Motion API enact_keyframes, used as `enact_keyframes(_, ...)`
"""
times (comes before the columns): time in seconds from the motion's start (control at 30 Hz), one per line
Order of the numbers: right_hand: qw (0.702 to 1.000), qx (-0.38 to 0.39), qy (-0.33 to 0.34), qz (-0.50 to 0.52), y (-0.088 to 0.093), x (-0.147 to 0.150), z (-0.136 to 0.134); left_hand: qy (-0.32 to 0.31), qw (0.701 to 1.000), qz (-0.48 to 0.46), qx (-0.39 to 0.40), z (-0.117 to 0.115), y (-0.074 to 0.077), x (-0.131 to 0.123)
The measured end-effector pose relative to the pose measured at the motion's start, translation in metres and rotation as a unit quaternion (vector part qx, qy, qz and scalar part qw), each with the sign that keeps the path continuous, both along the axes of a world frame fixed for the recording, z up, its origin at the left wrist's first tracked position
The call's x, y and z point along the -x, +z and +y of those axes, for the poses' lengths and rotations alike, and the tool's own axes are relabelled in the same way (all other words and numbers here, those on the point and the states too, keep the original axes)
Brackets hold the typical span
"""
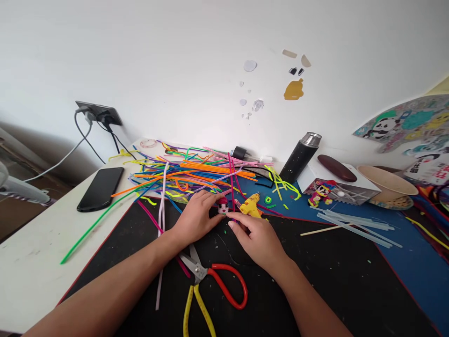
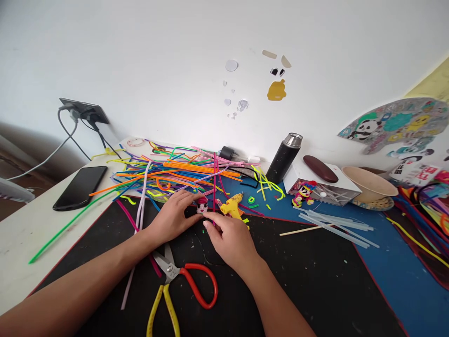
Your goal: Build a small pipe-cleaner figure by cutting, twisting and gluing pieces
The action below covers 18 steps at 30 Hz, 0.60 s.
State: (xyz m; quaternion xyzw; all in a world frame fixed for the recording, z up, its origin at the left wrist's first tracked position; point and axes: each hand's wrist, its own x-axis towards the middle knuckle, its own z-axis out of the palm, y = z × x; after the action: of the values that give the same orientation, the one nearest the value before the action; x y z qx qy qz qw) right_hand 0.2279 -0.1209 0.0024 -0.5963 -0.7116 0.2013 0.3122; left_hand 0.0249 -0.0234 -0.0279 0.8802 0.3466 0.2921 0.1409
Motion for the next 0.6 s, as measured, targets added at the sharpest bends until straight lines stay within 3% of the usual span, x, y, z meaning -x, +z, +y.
enact_keyframes(0.6,0.994,-0.018,-0.095,0.051,-0.007,-0.001,0.004,-0.027,0.999,-0.021,-0.038,-0.014,0.013,-0.004)
